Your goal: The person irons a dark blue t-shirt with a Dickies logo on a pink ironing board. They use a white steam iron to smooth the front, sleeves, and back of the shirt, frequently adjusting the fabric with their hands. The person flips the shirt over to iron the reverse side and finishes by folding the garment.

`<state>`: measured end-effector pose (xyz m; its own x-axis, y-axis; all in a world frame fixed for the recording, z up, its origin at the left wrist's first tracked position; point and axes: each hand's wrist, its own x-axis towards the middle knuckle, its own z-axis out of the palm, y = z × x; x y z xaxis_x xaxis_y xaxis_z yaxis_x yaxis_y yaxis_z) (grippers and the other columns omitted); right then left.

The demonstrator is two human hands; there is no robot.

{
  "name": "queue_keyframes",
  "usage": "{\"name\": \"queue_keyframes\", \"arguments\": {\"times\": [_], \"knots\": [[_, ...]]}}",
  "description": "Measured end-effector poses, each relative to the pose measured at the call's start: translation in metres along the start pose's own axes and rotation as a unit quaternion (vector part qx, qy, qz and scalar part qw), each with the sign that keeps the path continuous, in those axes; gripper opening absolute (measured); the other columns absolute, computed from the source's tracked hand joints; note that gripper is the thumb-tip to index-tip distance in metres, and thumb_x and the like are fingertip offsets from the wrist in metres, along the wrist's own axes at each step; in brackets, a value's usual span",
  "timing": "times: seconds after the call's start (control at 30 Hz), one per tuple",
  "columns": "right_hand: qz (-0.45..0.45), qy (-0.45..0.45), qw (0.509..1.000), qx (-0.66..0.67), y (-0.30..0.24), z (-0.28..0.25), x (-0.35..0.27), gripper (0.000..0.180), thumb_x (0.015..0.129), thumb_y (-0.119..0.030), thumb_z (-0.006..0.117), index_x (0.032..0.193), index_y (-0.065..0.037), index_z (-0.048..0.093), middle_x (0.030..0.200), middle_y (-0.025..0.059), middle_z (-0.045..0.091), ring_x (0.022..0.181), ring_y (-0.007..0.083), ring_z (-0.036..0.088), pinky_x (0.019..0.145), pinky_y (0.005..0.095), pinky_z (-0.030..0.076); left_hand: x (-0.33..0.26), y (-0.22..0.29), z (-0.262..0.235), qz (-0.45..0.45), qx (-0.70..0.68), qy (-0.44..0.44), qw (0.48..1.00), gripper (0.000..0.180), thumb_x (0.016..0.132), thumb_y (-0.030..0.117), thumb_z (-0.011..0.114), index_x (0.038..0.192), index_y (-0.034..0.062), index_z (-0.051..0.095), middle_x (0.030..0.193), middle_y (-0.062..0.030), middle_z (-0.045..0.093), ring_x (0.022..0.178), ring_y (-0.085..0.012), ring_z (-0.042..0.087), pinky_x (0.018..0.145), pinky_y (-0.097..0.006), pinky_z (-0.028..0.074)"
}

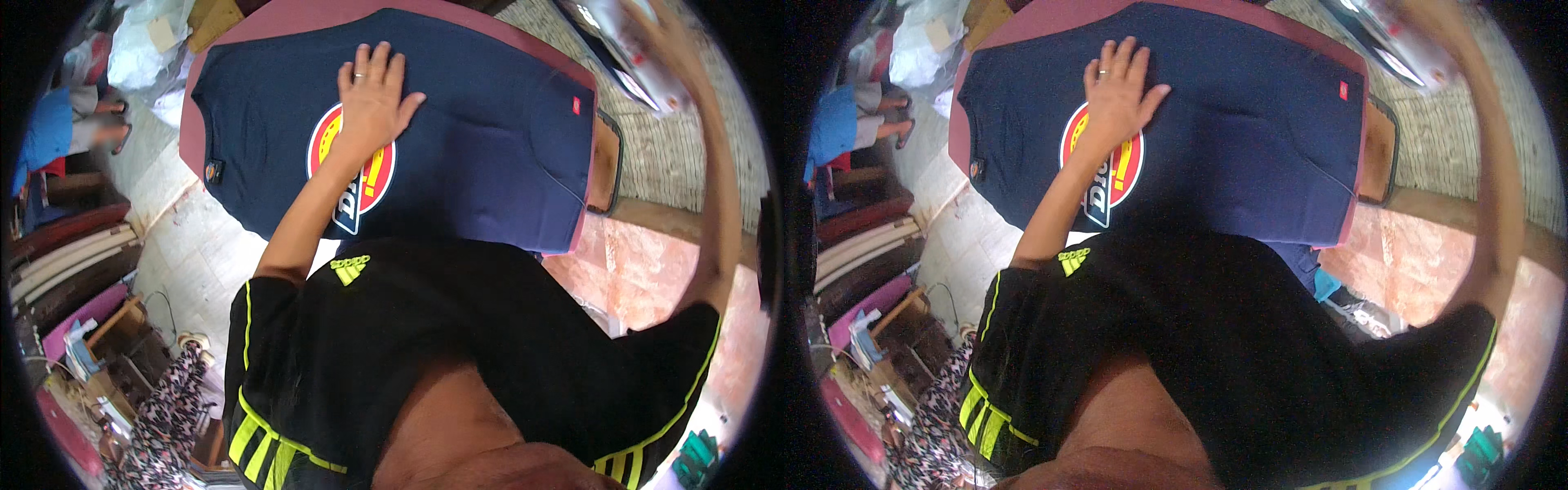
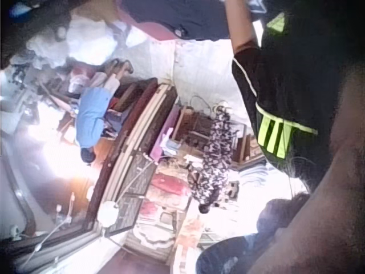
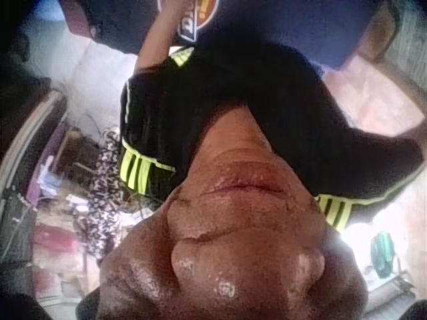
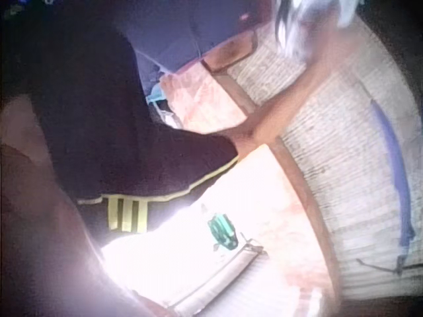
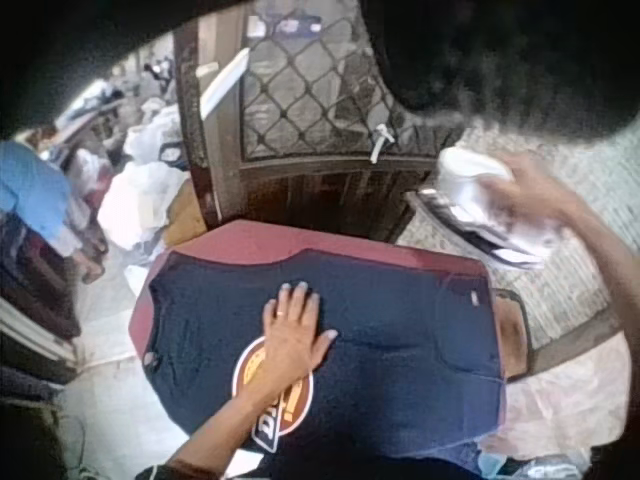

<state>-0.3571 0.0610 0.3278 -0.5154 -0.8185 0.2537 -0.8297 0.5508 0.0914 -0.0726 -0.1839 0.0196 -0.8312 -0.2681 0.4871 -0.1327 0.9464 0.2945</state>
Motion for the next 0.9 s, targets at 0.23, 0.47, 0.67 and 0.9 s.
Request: {"name": "queue_keyframes", "arguments": {"times": [0.23,0.47,0.67,0.9], "knots": [[0.142,0.002,0.989,0.034,0.010,-0.047,-0.143,0.064,0.095,-0.055,0.059,0.139,-0.009,0.053,0.103,0.0163,0.070,0.083,0.0190,0.069,0.075,0.0349,0.055,0.001,0.005,0.033,0.051,0.030,-0.041,0.997,0.071,0.095,0.060,0.051,0.145,0.0088,0.049,0.155,-0.0194,0.038,0.145,-0.0419,0.030,0.113,-0.064,0.023],[0.214,-0.191,0.912,0.294,-0.132,0.065,-0.195,0.041,0.096,-0.041,0.061,0.114,-0.004,0.061,0.090,0.0206,0.069,0.081,0.0286,0.069,0.075,0.0393,0.052,0.036,-0.052,0.027,0.035,0.025,-0.057,0.997,0.066,0.095,0.050,0.054,0.147,0.0103,0.046,0.158,-0.0166,0.034,0.148,-0.0390,0.024,0.116,-0.061,0.020],[0.115,-0.125,0.936,0.308,-0.215,0.138,-0.204,0.032,0.097,-0.034,0.059,0.107,-0.004,0.052,0.078,0.0272,0.066,0.077,0.0469,0.067,0.068,0.0524,0.053,0.031,-0.057,0.027,0.047,0.045,-0.010,0.998,0.056,0.097,0.043,0.054,0.143,0.0115,0.051,0.153,-0.0165,0.041,0.144,-0.0381,0.032,0.114,-0.058,0.025],[0.046,0.002,0.979,0.201,-0.196,0.197,-0.120,0.039,0.099,-0.037,0.058,0.106,0.001,0.055,0.079,0.0280,0.067,0.072,0.0449,0.068,0.064,0.0492,0.053,0.016,-0.057,0.014,0.040,0.036,0.017,0.998,0.056,0.098,0.042,0.052,0.142,0.0075,0.050,0.154,-0.0184,0.040,0.145,-0.0394,0.031,0.113,-0.060,0.024]]}}
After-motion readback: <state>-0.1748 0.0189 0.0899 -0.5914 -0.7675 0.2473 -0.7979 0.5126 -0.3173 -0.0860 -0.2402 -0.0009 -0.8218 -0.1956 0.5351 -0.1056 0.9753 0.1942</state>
